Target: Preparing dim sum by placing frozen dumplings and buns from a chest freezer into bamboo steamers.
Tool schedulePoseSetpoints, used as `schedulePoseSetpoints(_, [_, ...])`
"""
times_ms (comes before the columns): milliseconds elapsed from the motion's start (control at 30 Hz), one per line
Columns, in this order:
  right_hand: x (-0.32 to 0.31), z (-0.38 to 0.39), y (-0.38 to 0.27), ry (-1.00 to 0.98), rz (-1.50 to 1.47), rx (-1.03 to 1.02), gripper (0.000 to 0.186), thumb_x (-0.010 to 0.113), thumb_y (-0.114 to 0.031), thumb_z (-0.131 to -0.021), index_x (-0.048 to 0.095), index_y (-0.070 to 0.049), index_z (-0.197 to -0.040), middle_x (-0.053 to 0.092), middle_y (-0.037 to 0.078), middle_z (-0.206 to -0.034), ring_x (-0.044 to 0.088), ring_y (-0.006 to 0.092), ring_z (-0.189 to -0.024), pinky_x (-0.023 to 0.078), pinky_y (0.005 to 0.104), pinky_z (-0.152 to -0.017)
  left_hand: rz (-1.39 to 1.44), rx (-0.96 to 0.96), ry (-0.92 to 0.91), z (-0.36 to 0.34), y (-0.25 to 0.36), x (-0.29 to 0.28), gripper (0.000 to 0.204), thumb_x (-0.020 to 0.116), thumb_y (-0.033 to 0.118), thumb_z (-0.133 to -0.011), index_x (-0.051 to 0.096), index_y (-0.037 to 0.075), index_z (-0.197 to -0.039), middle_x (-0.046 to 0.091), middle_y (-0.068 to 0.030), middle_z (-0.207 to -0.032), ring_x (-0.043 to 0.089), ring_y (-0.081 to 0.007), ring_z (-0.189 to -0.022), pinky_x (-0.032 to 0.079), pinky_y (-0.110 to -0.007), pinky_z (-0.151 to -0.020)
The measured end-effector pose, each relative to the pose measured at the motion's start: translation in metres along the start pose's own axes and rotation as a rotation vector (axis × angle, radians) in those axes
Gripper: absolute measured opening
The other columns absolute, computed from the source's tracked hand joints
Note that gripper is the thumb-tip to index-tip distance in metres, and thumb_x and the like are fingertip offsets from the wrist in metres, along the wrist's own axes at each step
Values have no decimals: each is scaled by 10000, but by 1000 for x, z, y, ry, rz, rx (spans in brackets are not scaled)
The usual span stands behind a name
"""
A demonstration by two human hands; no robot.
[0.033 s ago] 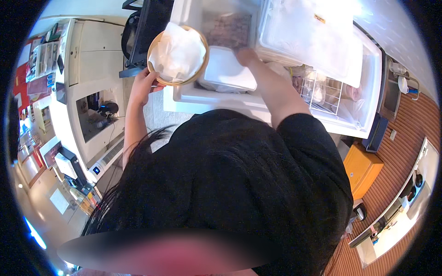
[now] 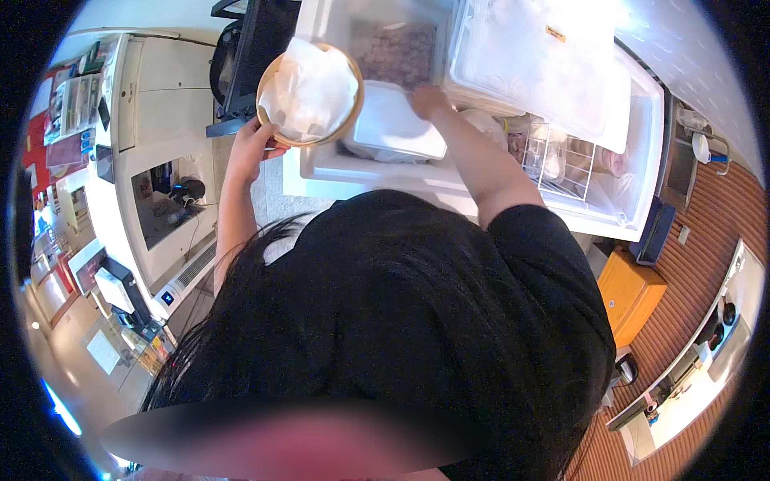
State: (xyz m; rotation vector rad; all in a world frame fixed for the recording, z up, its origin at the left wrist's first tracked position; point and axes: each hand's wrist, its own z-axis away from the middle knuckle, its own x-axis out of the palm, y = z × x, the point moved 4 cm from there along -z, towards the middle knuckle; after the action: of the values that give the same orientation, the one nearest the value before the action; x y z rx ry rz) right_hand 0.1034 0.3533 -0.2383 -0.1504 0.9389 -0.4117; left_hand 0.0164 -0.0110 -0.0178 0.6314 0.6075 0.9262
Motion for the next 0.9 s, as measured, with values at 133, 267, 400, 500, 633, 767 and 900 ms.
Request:
schedulePoseSetpoints(133, [-48,88,-24,160,-58,-45,491,458,-425,-1058,700,-10,-1160,697,249,-1177,661,392,-1158,514,496,-1002,29,6,-14,-35,1,24,393,602,219,-962,595,-35,-1262,722,-105,-985,735,-160,-804,623,-275,-702])
schedulePoseSetpoints(267, [-30,158,-32,-187,-420,-195,421,518,-379,-1036,716,-25,-1148,722,215,-1140,674,360,-1127,517,464,-980,60,46,20,-55,9,51,377,599,214,-969,598,-47,-1241,714,-126,-1027,738,-180,-820,627,-300,-737])
schedulePoseSetpoints(400, [7,184,-35,-259,-597,-341,403,555,-341,-1033,691,-65,-1294,713,177,-1245,675,339,-1139,513,434,-998,125,74,47,-77,5,85,385,602,197,-966,572,-76,-1237,706,-155,-1040,741,-209,-839,627,-332,-769])
schedulePoseSetpoints(500, [9,164,-19,-333,-567,-532,417,501,-329,-1064,675,-62,-1333,701,168,-1279,655,310,-1165,502,422,-1019,180,76,53,-82,-15,124,411,592,161,-967,517,-108,-1269,690,-204,-1105,743,-251,-915,632,-350,-792])
schedulePoseSetpoints(633, [12,130,-1,-676,-898,76,369,544,-277,-1042,685,-46,-1294,704,170,-1273,668,309,-1144,520,419,-1004,393,129,80,-80,-64,148,441,587,110,-963,473,-115,-1325,650,-223,-1179,717,-304,-1019,648,-388,-859])
schedulePoseSetpoints(767, [38,70,44,-255,-521,115,318,554,-127,-977,683,-42,-1254,705,197,-1212,692,363,-1067,552,421,-955,417,64,186,-79,-73,159,385,593,69,-936,525,-109,-1271,693,-208,-1050,737,-264,-821,664,-350,-721])
schedulePoseSetpoints(900, [47,39,54,232,-276,51,378,597,-71,-898,673,-46,-1268,703,221,-1164,674,379,-1073,546,415,-967,387,2,161,-79,-86,156,389,600,56,-929,513,-110,-1270,671,-222,-1087,740,-279,-841,671,-361,-742])
